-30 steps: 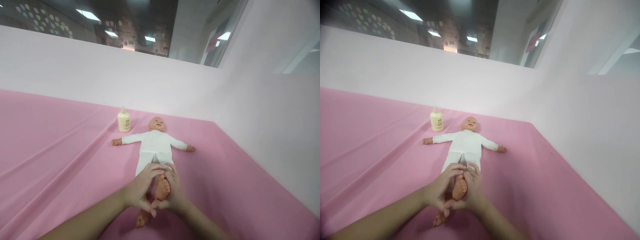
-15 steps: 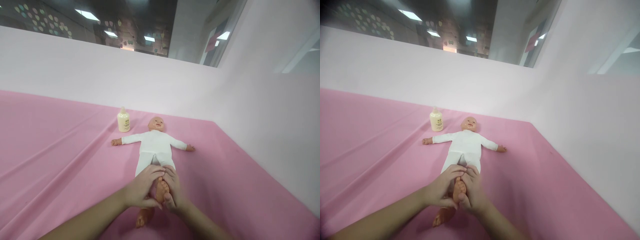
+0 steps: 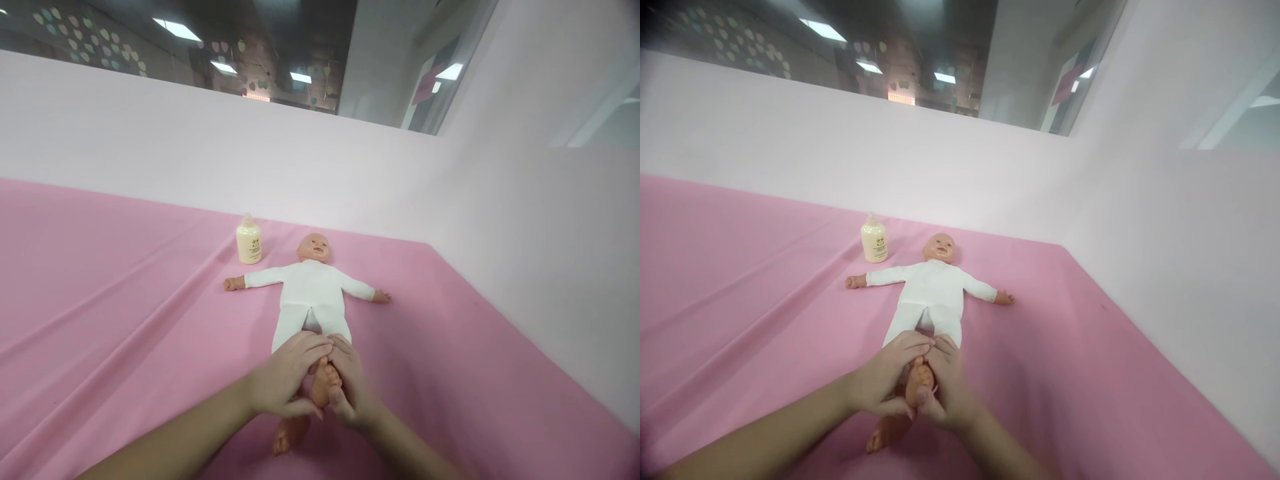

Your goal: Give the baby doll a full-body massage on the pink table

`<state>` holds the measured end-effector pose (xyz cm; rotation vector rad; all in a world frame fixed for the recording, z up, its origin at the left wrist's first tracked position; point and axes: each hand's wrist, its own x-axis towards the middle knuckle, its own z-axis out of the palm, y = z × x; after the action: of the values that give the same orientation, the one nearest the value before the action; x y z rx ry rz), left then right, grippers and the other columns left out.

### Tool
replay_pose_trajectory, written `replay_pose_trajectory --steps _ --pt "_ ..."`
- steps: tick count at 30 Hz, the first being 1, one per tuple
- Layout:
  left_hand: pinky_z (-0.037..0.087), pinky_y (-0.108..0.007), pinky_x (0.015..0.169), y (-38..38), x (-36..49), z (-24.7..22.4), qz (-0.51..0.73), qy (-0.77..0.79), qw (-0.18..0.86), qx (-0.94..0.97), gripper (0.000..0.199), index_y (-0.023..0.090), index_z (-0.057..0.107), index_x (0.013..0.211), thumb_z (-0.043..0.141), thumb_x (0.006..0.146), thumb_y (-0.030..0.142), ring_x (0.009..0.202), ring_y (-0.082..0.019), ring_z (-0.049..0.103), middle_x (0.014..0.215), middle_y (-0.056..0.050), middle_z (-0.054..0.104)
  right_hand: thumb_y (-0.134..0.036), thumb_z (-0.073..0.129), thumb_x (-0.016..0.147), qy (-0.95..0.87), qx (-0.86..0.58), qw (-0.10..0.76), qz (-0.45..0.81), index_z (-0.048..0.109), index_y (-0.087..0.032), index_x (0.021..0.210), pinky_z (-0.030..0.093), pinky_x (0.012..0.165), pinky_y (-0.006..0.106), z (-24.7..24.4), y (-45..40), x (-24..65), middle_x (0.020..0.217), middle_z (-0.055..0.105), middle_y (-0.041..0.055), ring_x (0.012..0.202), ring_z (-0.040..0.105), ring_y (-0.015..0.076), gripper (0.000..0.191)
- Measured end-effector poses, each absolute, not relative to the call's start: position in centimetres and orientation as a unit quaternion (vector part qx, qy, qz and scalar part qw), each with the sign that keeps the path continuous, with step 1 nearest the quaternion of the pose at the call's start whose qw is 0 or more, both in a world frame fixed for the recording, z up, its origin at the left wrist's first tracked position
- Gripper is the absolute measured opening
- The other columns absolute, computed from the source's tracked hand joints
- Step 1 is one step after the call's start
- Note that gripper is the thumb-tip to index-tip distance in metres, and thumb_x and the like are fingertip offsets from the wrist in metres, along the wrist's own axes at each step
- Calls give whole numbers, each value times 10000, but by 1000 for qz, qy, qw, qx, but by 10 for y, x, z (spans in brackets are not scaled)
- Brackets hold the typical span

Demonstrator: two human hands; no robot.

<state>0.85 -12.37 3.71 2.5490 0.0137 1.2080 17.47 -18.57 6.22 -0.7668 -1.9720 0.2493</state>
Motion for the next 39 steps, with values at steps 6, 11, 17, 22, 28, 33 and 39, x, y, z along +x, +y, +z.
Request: replay_pose_trajectory --steps 6,11,17,22,28,33,39 --pt "454 -503 984 -123 8 30 410 9 150 899 825 182 161 1529 477 911 627 1141 -311 532 1264 -168 526 -524 274 973 -814 -294 489 107 518 -205 1070 468 783 394 72 -188 173 872 621 58 828 597 227 413" --pt "446 -501 974 -121 9 26 417 -5 147 897 825 174 136 1543 450 921 615 1151 -320 517 1272 -184 518 -486 323 952 -815 -279 491 130 508 -224 1151 483 788 380 76 -190 174 950 615 60 873 585 228 377" --pt "444 -481 962 -122 11 29 428 -21 141 892 801 216 114 1554 459 929 581 1176 -313 504 1313 -176 501 -430 379 901 -800 -276 506 168 533 -206 1054 487 741 389 72 -191 174 891 588 67 831 562 234 312" --pt "434 -483 975 -123 10 31 417 -23 132 899 804 213 86 1562 465 936 546 1214 -315 475 1356 -184 468 -390 393 890 -789 -271 519 184 502 -217 1006 476 726 389 72 -191 173 869 591 60 823 551 234 236" --pt "428 -492 975 -123 10 30 415 -18 130 900 786 246 48 1567 425 951 559 1241 -326 466 1386 -187 447 -387 405 898 -779 -262 532 201 504 -216 975 488 736 393 74 -192 171 852 591 57 813 554 225 212" --pt "435 -479 968 -124 11 31 422 -17 127 898 770 255 39 1568 410 962 550 1235 -315 474 1377 -182 452 -380 419 903 -768 -259 544 215 497 -223 994 487 729 388 75 -193 170 849 577 49 802 551 216 198" --pt "435 -495 969 -124 11 31 434 -20 127 892 738 249 53 1568 380 973 536 1235 -315 470 1389 -189 439 -388 406 925 -761 -256 553 221 477 -234 1039 488 749 388 67 -193 171 888 562 53 835 545 216 204"
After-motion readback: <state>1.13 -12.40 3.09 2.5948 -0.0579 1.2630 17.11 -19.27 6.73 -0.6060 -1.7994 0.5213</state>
